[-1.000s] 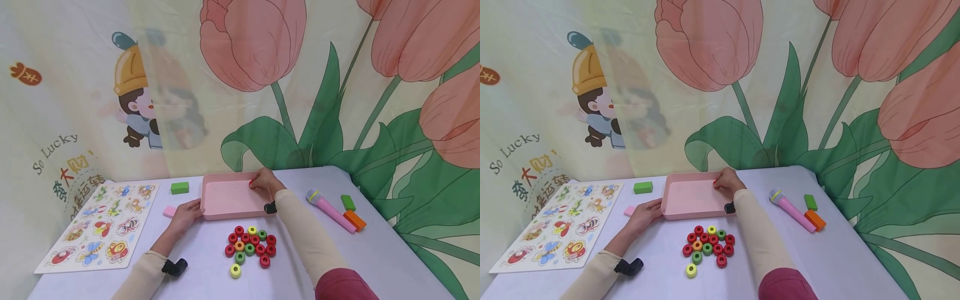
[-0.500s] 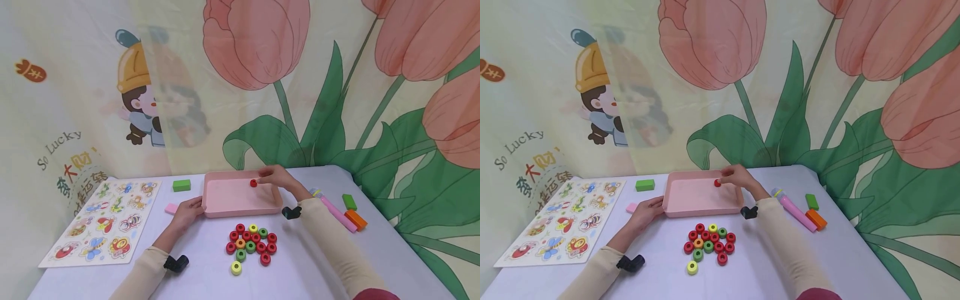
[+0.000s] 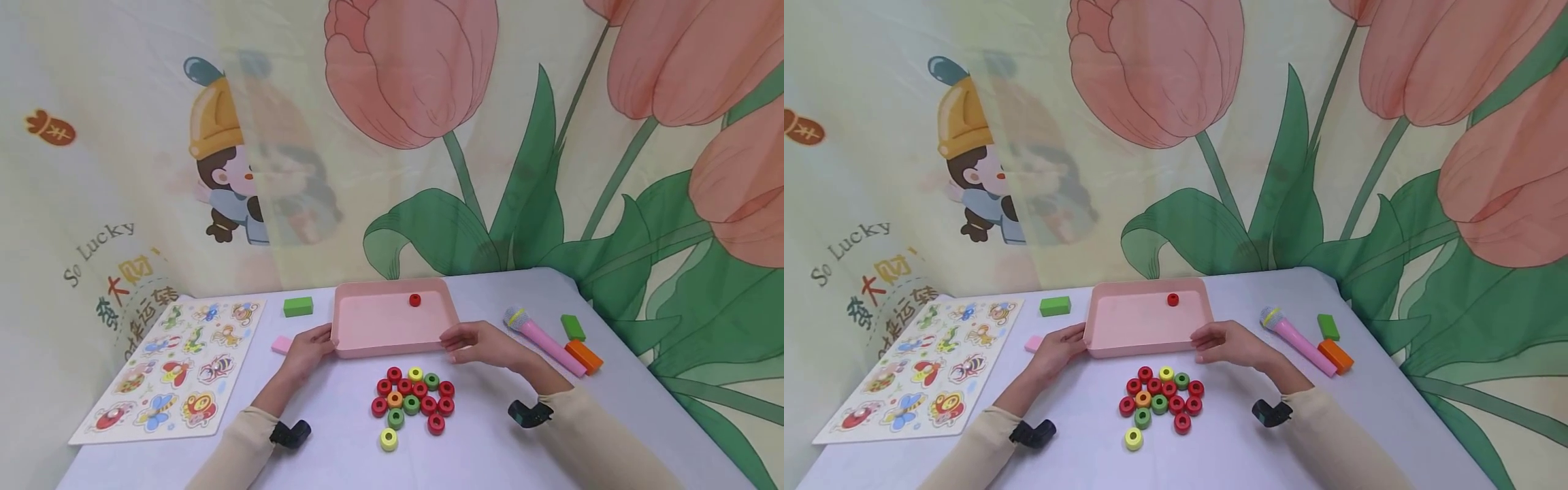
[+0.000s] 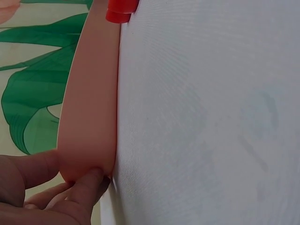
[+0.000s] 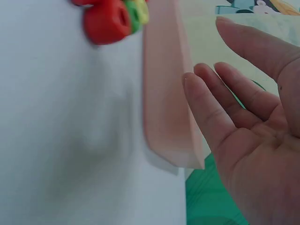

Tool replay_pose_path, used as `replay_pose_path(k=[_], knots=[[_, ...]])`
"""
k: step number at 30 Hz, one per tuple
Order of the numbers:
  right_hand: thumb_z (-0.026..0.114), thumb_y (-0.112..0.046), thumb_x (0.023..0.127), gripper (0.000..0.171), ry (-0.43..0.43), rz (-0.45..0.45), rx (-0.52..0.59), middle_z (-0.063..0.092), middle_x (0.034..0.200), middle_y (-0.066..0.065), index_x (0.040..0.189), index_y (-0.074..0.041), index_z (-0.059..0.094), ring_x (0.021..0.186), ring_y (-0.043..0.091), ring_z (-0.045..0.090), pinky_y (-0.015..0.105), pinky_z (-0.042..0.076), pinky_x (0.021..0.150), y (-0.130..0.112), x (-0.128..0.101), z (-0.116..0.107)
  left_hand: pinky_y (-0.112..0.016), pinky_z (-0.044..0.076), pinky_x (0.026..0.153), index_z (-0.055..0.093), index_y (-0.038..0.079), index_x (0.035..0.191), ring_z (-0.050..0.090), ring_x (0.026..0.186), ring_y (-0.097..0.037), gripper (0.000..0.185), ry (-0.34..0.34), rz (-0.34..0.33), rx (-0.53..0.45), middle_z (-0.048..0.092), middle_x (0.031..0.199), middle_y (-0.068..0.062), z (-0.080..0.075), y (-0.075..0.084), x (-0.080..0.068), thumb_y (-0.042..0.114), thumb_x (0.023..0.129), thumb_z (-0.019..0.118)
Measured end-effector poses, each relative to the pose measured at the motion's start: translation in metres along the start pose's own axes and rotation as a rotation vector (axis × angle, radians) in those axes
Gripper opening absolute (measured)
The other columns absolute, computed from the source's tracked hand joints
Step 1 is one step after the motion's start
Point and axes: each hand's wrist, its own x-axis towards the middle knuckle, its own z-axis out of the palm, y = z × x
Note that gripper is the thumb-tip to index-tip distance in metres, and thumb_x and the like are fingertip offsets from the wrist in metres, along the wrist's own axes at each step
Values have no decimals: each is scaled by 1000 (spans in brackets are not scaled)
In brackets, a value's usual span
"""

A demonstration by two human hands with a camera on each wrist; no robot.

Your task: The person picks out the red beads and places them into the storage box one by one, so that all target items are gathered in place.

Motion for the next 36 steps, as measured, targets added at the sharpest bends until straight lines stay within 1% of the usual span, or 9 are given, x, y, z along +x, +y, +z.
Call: replay_pose_path(k=[3, 6, 9, 14, 21, 24, 29, 36], knots=[[74, -12, 88, 36, -49, 11, -15, 66, 116, 12, 122, -3, 65, 108, 27, 63, 37, 56, 90, 7, -9, 8, -42, 46, 101, 39, -17, 140, 45, 129, -43, 49, -1, -4, 2, 42, 139, -36, 0, 1, 0, -7, 95, 54], [74, -10, 88, 32, -92, 30, 12, 67, 114, 9, 118, -3, 67, 106, 26, 64, 37, 56, 89, 14, -16, 15, -42, 46, 101, 39, -17, 140, 45, 129, -42, 49, -5, -6, 4, 43, 139, -36, 0, 1, 1, -8, 95, 54], [75, -9, 87, 30, -112, 37, 29, 68, 112, 7, 116, -5, 69, 105, 24, 64, 36, 55, 90, 18, -20, 22, -42, 45, 102, 39, -17, 140, 45, 129, -42, 49, -7, -9, 5, 43, 139, -35, -1, 0, 1, -7, 95, 54], [74, -6, 86, 29, -112, 25, 21, 67, 112, 5, 115, -8, 70, 105, 23, 63, 34, 54, 91, 19, -20, 29, -42, 46, 101, 39, -17, 140, 45, 129, -42, 49, -4, -14, -5, 43, 139, -36, -1, 0, 1, -7, 95, 54], [75, -4, 85, 28, -102, 18, -25, 68, 107, 2, 112, -9, 72, 98, 21, 61, 29, 55, 85, 20, -15, 35, -42, 45, 102, 39, -16, 141, 45, 130, -41, 50, -6, -34, -9, 43, 140, -34, -2, 1, 3, -7, 94, 55], [75, -5, 85, 26, -95, 7, -45, 68, 105, 1, 110, -10, 73, 96, 21, 61, 28, 55, 83, 19, -13, 37, -42, 44, 102, 39, -16, 141, 45, 130, -42, 50, -11, -28, -19, 42, 140, -35, -3, 2, 3, -7, 94, 55], [78, -8, 83, 25, -79, 15, -64, 69, 102, -1, 108, -10, 74, 94, 18, 63, 28, 56, 82, 17, -13, 33, -44, 44, 103, 38, -18, 140, 44, 129, -43, 50, -24, -23, -25, 42, 140, -36, -4, 1, 2, -8, 94, 54], [79, -14, 84, 30, -57, 14, -78, 69, 104, 1, 113, -6, 73, 99, 21, 63, 33, 57, 85, 3, -5, 7, -43, 44, 102, 38, -16, 141, 45, 130, -41, 50, -20, -37, -27, 42, 141, -34, -4, 1, 3, -7, 95, 55]])
